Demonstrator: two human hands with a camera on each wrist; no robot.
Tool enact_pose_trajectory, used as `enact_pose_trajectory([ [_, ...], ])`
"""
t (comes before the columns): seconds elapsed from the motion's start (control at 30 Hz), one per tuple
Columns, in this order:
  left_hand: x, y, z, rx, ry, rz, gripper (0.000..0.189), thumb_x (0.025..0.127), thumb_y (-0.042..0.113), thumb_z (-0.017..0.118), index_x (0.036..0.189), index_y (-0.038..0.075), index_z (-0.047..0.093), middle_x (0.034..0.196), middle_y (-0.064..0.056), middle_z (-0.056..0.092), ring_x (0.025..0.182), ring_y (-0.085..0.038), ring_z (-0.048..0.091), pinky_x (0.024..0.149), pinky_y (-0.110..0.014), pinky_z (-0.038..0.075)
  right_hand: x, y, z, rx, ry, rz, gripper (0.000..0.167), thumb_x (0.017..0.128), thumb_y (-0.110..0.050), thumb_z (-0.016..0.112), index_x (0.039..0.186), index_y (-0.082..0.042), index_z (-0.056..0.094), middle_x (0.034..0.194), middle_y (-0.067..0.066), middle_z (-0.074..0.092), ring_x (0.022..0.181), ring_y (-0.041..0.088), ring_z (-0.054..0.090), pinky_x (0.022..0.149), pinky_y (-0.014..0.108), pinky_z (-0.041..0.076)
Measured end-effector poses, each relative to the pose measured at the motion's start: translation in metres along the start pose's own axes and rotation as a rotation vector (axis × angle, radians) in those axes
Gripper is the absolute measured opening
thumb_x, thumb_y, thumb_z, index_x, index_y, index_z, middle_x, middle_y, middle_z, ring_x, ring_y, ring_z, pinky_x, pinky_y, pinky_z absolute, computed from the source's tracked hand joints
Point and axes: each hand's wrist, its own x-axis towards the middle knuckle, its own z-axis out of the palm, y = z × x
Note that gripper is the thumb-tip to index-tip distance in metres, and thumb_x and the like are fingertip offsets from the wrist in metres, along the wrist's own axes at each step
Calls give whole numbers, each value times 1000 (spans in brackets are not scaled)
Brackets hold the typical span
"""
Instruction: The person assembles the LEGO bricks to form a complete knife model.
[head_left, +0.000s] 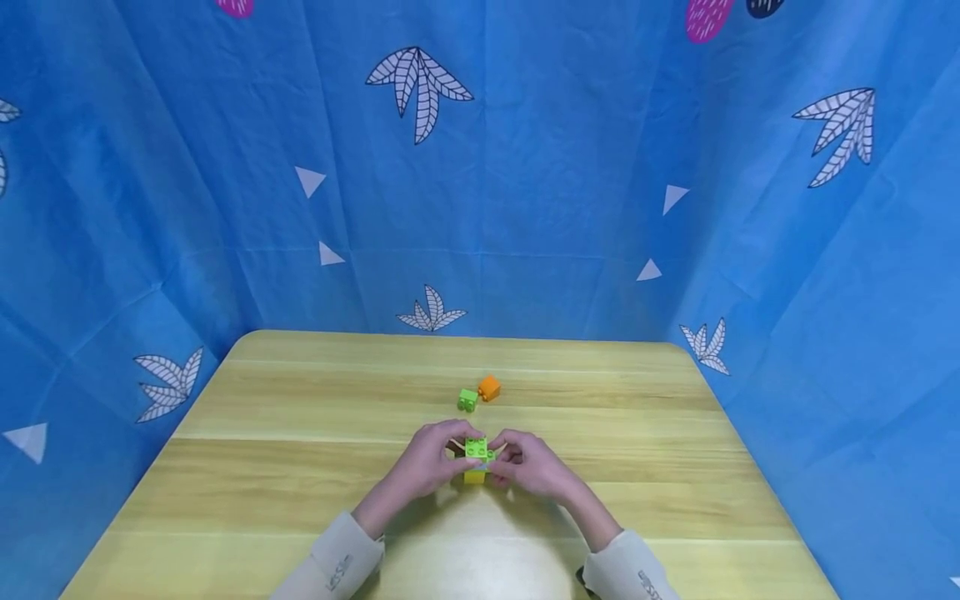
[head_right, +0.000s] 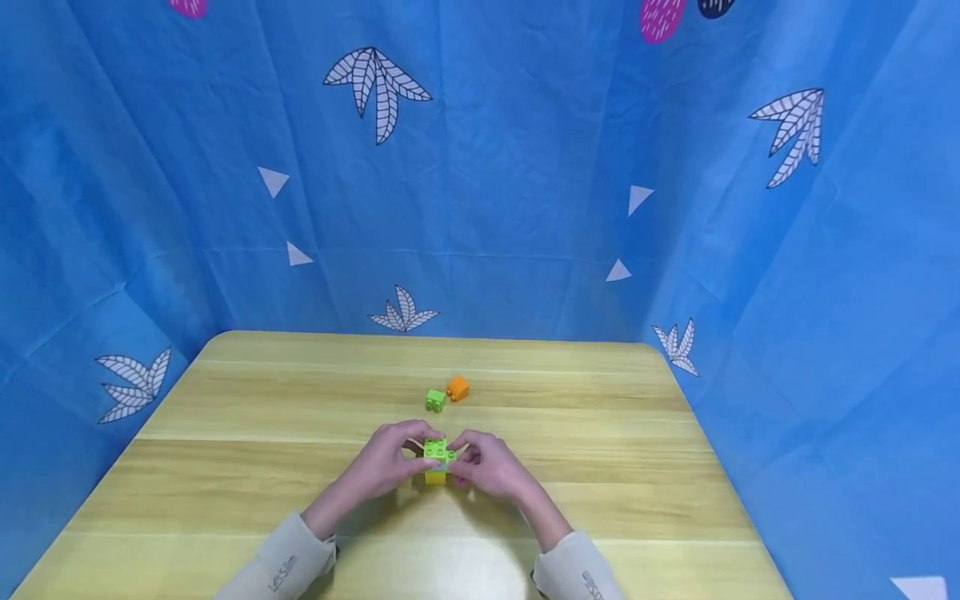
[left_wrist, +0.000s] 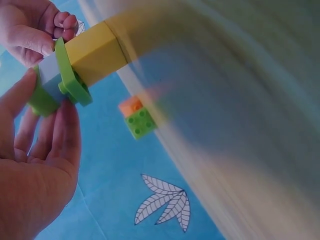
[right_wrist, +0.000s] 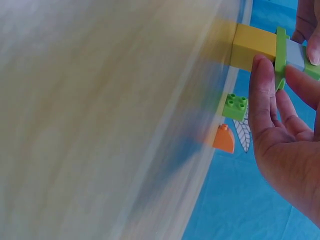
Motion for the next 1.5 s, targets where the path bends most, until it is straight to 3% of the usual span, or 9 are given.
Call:
enact_pose_trajectory([
  [0.57, 1, -1, 2, -35, 4, -15, 33, 89, 21, 82, 120, 19, 72, 118, 3, 74, 102, -17, 70, 86, -36, 62, 2, 0, -1, -37, 2, 8, 30, 98, -12, 70, 124, 1, 62, 93, 15, 73, 80, 26, 73, 72, 36, 62],
  [0.73, 3, -2, 1, -30, -21, -14, 37, 88, 22, 83, 123, 16, 71, 117, 5, 73, 102, -15, 70, 90, -33, 61, 1, 0, -1, -29, 0, 16, 30, 98, -13, 70, 125, 0, 62, 93, 14, 73, 80, 25, 72, 73, 36, 62],
  [0.93, 6, -4, -6, -146, -69, -54, 48, 90, 29, 82, 133, 13, 67, 127, -2, 71, 110, -18, 67, 96, -31, 58, 0, 1, 1, -26, 0, 12, 29, 98, -12, 70, 124, 0, 63, 93, 14, 73, 81, 26, 72, 73, 38, 62],
  [1.1, 18, -13, -14, -188, -6, -59, 42, 96, 27, 75, 135, 13, 64, 133, -14, 68, 114, -31, 68, 98, -42, 59, 2, 0, 1, -37, 2, 3, 28, 98, -11, 69, 123, 1, 63, 92, 15, 73, 80, 27, 72, 72, 37, 61],
  [1.3, 43, -34, -17, -150, 70, -98, 41, 100, 22, 70, 138, 10, 62, 134, -13, 67, 116, -28, 66, 97, -44, 59, 2, 1, 1, -33, 0, 6, 29, 98, -11, 69, 123, 2, 63, 92, 15, 73, 80, 28, 73, 69, 34, 60],
  [1.5, 67, -49, -16, -138, 95, -201, 44, 101, 22, 70, 143, 14, 60, 142, -9, 63, 126, -31, 61, 102, -49, 57, 3, 2, 0, -27, 2, 13, 27, 98, -11, 70, 122, 1, 63, 90, 13, 73, 78, 26, 72, 68, 34, 59],
])
